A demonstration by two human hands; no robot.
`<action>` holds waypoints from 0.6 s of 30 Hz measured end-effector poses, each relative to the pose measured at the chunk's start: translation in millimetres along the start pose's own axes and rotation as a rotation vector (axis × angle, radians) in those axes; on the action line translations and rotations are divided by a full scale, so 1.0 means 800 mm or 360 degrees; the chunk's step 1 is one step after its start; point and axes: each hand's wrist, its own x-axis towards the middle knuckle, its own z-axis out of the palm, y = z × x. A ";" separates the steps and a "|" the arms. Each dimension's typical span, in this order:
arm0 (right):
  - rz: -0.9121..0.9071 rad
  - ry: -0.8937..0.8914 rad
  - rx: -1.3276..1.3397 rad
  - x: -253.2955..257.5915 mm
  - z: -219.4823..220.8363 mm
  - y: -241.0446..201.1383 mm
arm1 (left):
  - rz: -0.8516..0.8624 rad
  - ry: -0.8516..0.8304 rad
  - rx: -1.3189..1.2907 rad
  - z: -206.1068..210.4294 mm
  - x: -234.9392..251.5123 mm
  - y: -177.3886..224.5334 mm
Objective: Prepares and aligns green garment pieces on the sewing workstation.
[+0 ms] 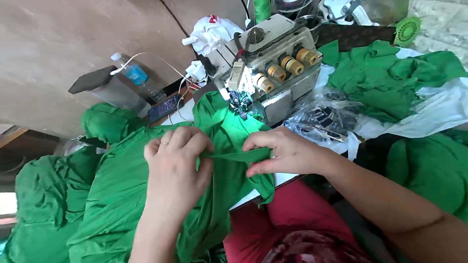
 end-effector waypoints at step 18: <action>-0.0382 -0.0040 -0.0496 -0.073 0.019 -0.080 | 0.0102 0.0131 -0.0667 0.052 0.007 0.006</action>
